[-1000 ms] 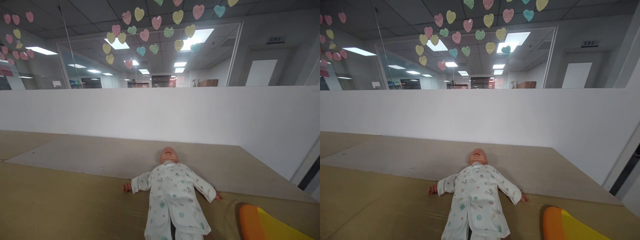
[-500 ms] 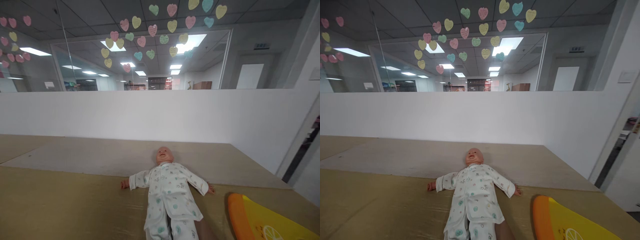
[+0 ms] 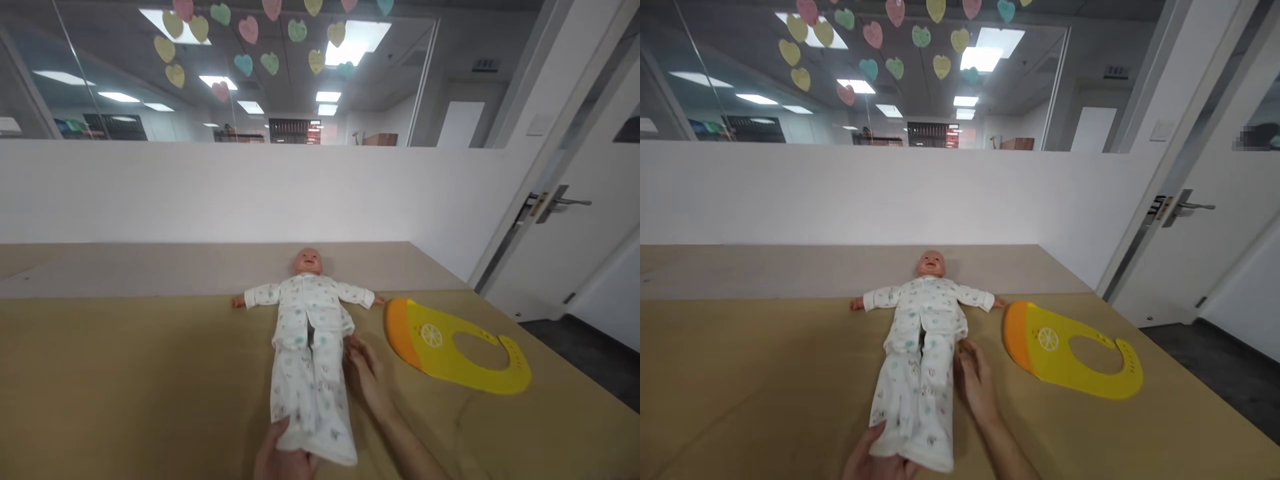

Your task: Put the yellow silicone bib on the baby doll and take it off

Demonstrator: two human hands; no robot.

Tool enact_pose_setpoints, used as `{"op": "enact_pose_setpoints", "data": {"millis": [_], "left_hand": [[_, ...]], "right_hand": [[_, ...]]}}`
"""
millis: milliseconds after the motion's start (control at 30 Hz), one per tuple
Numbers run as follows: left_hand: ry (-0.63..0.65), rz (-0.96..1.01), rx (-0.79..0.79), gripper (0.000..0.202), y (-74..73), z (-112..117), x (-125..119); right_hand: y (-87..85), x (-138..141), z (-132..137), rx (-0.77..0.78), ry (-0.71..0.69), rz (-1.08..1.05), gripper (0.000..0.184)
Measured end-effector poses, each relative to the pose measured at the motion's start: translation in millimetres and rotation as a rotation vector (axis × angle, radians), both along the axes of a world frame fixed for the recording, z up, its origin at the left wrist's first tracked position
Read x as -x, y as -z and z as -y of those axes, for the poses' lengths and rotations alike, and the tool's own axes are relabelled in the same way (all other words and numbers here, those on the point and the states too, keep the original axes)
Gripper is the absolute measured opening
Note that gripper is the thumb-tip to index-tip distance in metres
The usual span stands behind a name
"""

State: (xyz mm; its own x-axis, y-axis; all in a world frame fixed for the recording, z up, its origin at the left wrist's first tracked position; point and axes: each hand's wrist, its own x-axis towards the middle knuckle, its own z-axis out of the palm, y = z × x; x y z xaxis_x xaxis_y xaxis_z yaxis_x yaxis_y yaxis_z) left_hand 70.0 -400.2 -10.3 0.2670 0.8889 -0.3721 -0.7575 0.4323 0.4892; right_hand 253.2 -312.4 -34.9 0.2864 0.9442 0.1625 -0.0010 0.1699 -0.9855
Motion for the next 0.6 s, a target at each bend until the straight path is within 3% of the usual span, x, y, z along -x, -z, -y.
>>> {"op": "enact_pose_setpoints", "data": {"millis": [133,300,467,600], "left_hand": [[-0.007,0.221,-0.027,0.043,1.7,13.7,-3.4],[-0.027,0.162,-0.048,0.038,1.7,39.3,-4.1],[-0.093,-0.179,-0.075,0.042,13.5,65.7,-5.2],[-0.218,-0.652,-0.279,0.043,18.0,76.5,-4.5]], "right_hand": [[-5.1,6.2,66.8,-0.056,-0.112,0.211,0.045],[-12.0,16.8,110.6,-0.131,-0.233,0.521,0.059],[-6.4,20.0,112.0,-0.112,-0.135,0.609,0.050],[-3.6,17.7,108.6,-0.099,-0.114,0.588,0.049]]}}
